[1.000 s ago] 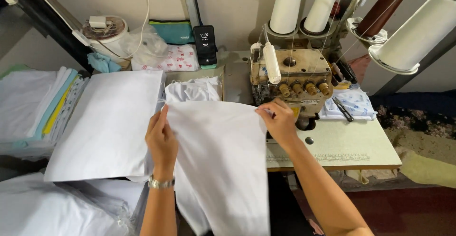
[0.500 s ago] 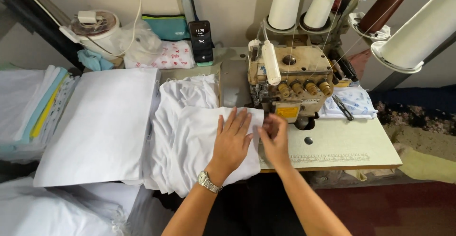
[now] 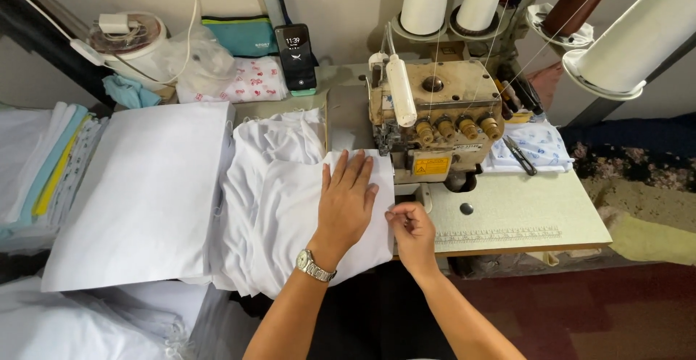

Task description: Picking up, unfolding, and stacking white fabric garment pieces at a sewing workstation.

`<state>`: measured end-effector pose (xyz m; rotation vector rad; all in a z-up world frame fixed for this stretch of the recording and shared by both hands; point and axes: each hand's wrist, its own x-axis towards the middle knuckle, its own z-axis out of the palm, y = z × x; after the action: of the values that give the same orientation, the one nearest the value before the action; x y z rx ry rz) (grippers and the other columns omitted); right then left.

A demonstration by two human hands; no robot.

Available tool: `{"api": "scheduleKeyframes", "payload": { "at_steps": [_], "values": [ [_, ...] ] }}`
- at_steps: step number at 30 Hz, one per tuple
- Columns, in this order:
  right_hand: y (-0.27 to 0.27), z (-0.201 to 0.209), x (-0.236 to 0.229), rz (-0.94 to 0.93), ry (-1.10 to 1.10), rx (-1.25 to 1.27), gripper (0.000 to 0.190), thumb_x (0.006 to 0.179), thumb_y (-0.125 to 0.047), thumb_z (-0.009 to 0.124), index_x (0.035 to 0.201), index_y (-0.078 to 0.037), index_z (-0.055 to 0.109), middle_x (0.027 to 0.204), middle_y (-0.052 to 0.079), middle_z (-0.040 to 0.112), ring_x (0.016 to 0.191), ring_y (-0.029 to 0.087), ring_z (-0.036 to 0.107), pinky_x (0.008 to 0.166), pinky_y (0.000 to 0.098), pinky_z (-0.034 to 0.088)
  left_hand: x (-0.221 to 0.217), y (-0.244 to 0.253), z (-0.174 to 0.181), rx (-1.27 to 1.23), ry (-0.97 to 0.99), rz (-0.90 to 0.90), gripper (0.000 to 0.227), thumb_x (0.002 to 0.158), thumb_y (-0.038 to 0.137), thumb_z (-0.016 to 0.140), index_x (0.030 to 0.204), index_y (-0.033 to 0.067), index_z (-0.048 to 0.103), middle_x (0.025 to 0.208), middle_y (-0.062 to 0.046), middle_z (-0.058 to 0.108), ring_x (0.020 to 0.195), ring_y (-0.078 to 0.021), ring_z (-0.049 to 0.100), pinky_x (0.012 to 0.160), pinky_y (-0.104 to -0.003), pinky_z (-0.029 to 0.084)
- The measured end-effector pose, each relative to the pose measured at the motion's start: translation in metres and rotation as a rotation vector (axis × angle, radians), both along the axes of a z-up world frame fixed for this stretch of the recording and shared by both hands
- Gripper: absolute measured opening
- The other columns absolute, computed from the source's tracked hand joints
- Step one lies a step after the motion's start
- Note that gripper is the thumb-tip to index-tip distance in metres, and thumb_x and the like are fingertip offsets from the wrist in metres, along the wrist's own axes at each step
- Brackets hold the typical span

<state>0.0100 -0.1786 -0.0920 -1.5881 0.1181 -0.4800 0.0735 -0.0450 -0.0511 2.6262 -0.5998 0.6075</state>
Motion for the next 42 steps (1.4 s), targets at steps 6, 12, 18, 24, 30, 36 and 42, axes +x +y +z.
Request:
{"api": "scheduleKeyframes", "payload": {
  "at_steps": [6, 12, 18, 24, 30, 36, 42],
  "values": [
    [0.002, 0.003, -0.004, 0.026, 0.035, -0.03, 0.012, 0.086, 0.005, 0.064, 0.087, -0.007, 0.066, 0.073, 0.006, 0.07, 0.07, 0.01, 0.062, 0.066, 0.0265, 0.054, 0.002, 0.002, 0.003, -0.005, 0.017, -0.006, 0.046, 0.1, 0.032, 0.046, 0.142, 0.0137, 0.052, 0.146, -0.008, 0.05, 0.143, -0.0302, 0.035, 0.116, -0.056, 0.018],
    [0.006, -0.004, -0.04, 0.217, 0.034, -0.125, 0.013, 0.084, -0.004, 0.07, 0.094, -0.01, 0.077, 0.083, 0.007, 0.076, 0.077, 0.014, 0.067, 0.072, 0.0306, 0.053, -0.011, 0.008, 0.016, -0.054, -0.01, -0.025, 0.044, 0.099, 0.029, 0.05, 0.139, 0.0125, 0.054, 0.144, -0.009, 0.051, 0.142, -0.0328, 0.035, 0.114, -0.059, 0.02],
    [0.003, -0.062, -0.081, 0.624, 0.147, -0.157, 0.026, 0.088, 0.004, 0.059, 0.104, -0.009, 0.076, 0.103, 0.007, 0.078, 0.095, 0.016, 0.073, 0.083, 0.0245, 0.057, -0.084, 0.027, 0.015, -0.256, -0.272, -0.221, 0.036, 0.096, 0.007, 0.057, 0.132, 0.0099, 0.052, 0.14, -0.011, 0.052, 0.138, -0.0293, 0.044, 0.118, -0.051, 0.03],
    [0.009, -0.13, -0.096, 0.647, 0.606, 0.38, 0.018, 0.079, -0.022, 0.079, 0.078, -0.007, 0.07, 0.086, 0.002, 0.073, 0.089, 0.011, 0.066, 0.084, 0.0256, 0.049, -0.174, 0.048, -0.082, -0.21, -0.125, -0.402, 0.047, 0.082, 0.032, 0.081, 0.116, 0.0094, 0.059, 0.1, -0.014, 0.056, 0.084, -0.0254, 0.054, 0.066, -0.038, 0.042],
    [0.019, -0.063, -0.096, 0.516, 0.923, 0.871, 0.027, 0.094, -0.003, 0.054, 0.114, 0.008, 0.068, 0.112, 0.023, 0.069, 0.089, 0.028, 0.067, 0.069, 0.039, 0.058, -0.197, 0.067, -0.166, 0.104, -0.171, -0.295, 0.06, 0.065, 0.046, 0.081, 0.113, 0.0197, 0.056, 0.107, -0.011, 0.05, 0.087, -0.0297, 0.051, 0.07, -0.044, 0.043],
    [0.01, -0.061, -0.097, 0.589, 0.867, 0.881, 0.039, 0.088, 0.004, 0.044, 0.123, 0.01, 0.061, 0.102, 0.029, 0.069, 0.086, 0.036, 0.068, 0.079, 0.0481, 0.058, -0.192, 0.08, -0.121, -0.292, -0.296, -0.354, 0.017, 0.094, 0.005, 0.052, 0.103, 0.0063, 0.067, 0.092, -0.008, 0.068, 0.071, -0.0235, 0.061, 0.062, -0.034, 0.046],
    [-0.015, -0.039, -0.081, 0.585, 0.112, -0.421, 0.026, 0.083, 0.003, 0.065, 0.104, -0.01, 0.075, 0.099, 0.003, 0.073, 0.082, 0.013, 0.069, 0.074, 0.0235, 0.053, -0.203, 0.088, -0.06, -0.71, -0.064, 0.035, 0.033, 0.079, -0.007, 0.059, 0.098, 0.0149, 0.076, 0.084, -0.001, 0.068, 0.067, -0.0114, 0.065, 0.055, -0.02, 0.047]
  ]
}}
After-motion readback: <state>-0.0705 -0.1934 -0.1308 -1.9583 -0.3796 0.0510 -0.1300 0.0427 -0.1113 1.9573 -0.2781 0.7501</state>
